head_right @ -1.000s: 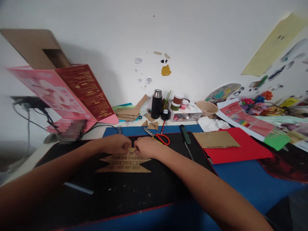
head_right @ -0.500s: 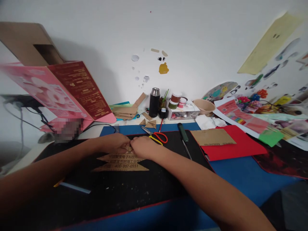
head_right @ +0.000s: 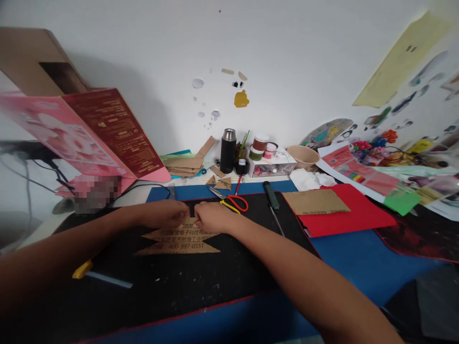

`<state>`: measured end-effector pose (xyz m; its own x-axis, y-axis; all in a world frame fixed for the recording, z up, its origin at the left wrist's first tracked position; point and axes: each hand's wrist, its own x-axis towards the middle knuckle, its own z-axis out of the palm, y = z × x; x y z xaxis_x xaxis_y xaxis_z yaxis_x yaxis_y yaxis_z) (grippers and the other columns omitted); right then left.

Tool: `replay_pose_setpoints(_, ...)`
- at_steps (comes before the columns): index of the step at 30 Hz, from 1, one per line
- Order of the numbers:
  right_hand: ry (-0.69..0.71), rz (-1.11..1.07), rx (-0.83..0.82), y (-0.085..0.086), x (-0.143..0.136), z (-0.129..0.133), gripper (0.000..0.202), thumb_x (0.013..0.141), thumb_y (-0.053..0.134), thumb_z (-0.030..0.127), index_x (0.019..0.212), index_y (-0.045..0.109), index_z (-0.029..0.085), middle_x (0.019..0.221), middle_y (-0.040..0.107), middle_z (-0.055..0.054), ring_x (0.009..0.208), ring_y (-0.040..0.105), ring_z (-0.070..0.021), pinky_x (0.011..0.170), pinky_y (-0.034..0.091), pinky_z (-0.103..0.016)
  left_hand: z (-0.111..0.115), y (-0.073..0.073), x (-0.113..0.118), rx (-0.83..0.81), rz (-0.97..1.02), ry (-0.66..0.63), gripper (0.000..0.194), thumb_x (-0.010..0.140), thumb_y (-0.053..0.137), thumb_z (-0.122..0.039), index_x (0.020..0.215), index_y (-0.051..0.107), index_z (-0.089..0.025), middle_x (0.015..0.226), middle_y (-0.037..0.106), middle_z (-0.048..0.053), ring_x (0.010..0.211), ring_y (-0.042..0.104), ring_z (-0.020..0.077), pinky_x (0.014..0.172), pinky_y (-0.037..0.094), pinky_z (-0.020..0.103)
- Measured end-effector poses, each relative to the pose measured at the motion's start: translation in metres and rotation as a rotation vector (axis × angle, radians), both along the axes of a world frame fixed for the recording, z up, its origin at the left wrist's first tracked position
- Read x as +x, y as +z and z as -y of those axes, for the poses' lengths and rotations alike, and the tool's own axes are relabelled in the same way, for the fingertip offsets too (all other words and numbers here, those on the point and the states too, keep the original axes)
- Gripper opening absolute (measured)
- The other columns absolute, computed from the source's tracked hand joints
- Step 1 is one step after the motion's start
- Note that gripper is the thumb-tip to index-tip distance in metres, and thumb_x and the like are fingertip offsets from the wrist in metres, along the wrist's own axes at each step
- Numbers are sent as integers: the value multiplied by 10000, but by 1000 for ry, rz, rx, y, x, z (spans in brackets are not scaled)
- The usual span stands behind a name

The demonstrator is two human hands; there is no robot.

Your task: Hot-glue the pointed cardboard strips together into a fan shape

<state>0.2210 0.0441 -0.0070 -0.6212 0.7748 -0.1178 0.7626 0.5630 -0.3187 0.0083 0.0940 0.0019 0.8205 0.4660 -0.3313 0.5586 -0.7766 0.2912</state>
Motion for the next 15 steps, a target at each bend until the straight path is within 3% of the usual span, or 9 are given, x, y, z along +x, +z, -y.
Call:
replay_pose_setpoints(10, -29, -47, 21, -7, 0, 3, 146, 907, 686, 288, 984, 637, 175, 1035, 713, -100, 941, 675, -242, 718, 408, -308, 6, 7, 13, 36, -118, 7, 142, 773, 593, -125, 873, 689, -157, 879, 730, 88, 741, 650, 217, 622, 431, 282)
replay_pose_setpoints(15, -40, -79, 21, -11, 1, 4, 142, 901, 699, 279, 981, 637, 179, 1012, 719, -91, 925, 669, -238, 704, 389, -306, 6, 9, 6, 38, -86, -8, 174, 780, 607, -120, 906, 707, -186, 923, 748, 43, 792, 666, 190, 668, 456, 252)
